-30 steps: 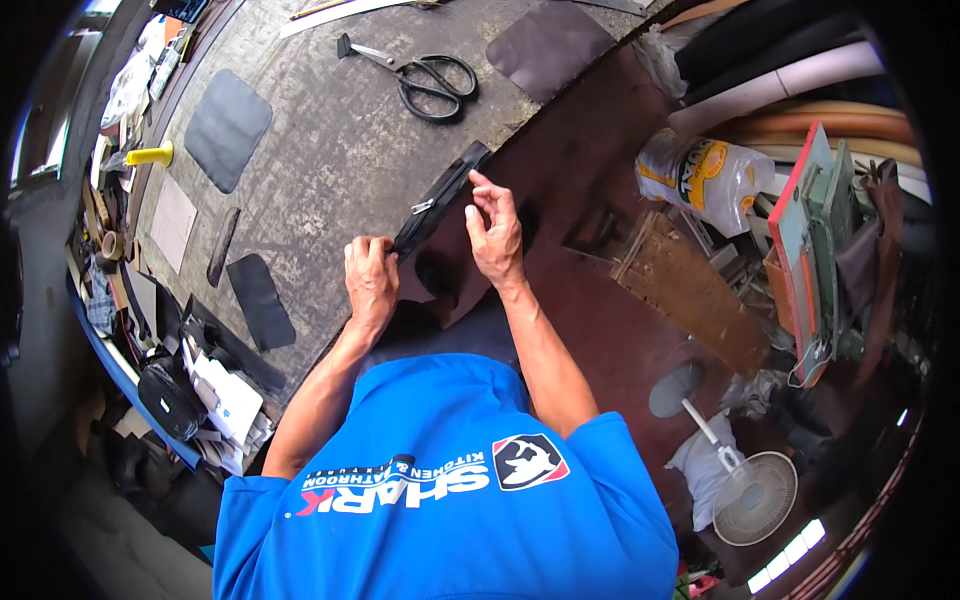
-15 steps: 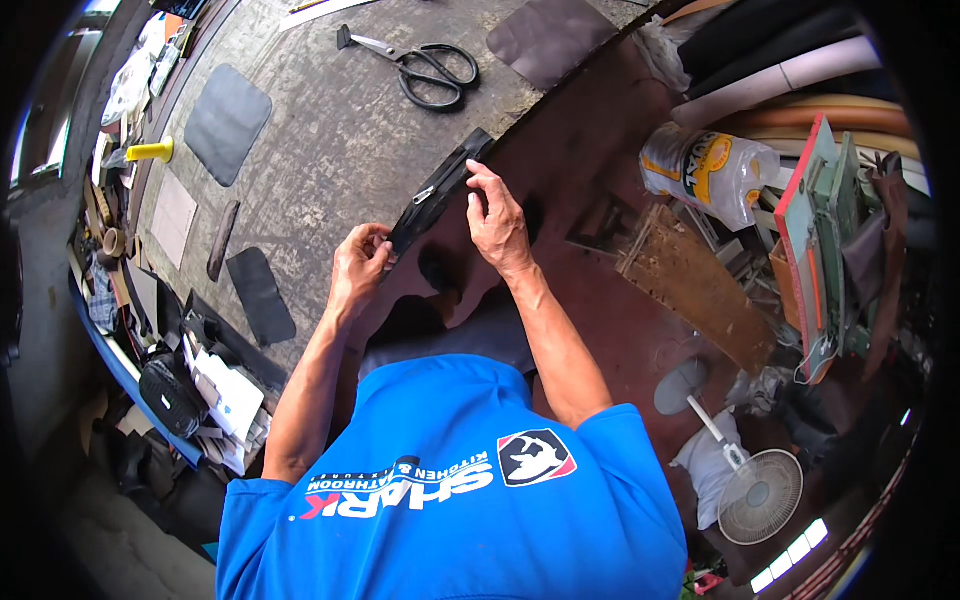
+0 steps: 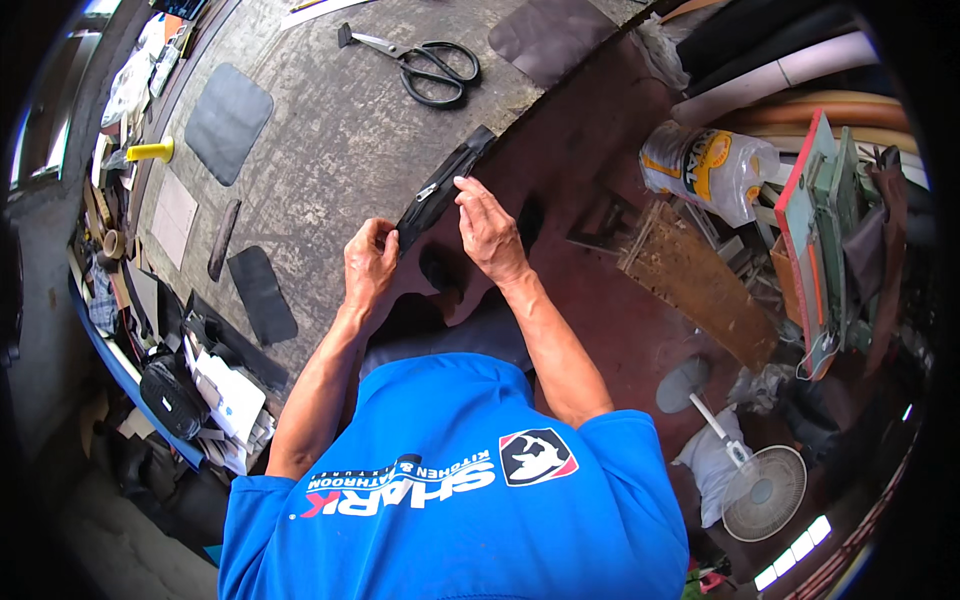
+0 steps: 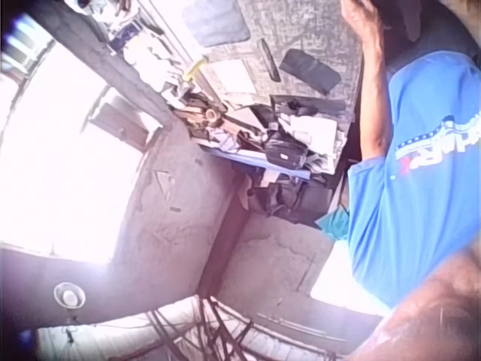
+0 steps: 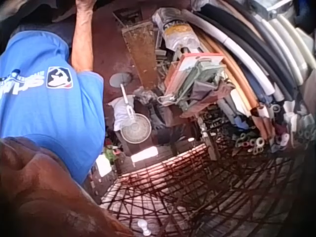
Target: Assembling and gluing leather components for a strap or accessory on a workshop table.
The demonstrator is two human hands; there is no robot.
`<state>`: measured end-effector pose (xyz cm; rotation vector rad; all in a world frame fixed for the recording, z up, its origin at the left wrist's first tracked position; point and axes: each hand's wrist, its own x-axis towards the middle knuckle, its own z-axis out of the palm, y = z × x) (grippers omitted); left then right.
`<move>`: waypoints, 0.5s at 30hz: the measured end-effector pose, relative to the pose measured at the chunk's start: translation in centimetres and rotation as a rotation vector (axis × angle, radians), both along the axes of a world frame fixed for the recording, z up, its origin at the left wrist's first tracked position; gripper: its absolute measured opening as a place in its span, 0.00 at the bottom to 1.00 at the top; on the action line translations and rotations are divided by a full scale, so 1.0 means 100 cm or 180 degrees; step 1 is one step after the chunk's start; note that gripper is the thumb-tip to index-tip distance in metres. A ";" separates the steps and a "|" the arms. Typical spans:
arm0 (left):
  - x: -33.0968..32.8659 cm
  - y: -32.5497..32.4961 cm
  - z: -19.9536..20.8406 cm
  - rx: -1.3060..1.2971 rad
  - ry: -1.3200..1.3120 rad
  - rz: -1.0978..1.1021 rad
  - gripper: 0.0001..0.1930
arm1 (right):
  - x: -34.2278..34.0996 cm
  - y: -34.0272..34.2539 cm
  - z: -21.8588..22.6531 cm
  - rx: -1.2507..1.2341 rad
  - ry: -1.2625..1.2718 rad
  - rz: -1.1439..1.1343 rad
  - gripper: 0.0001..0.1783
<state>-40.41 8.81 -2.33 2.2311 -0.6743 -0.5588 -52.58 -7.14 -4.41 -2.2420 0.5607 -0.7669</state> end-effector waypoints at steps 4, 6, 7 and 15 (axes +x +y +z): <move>0.002 0.002 -0.002 -0.0156 0.0028 -0.0058 0.06 | -0.008 0.008 -0.001 0.0841 -0.0199 0.0049 0.11; 0.003 0.002 -0.001 -0.0214 0.0178 -0.0095 0.06 | -0.015 0.012 -0.004 0.2227 -0.0457 -0.0114 0.11; 0.005 0.003 -0.002 -0.0213 0.0175 -0.0109 0.06 | -0.014 0.013 -0.006 0.2458 -0.0705 -0.0157 0.12; 0.009 0.007 -0.007 -0.0190 0.0522 -0.0067 0.07 | -0.003 0.015 -0.010 0.2495 -0.0726 -0.0073 0.17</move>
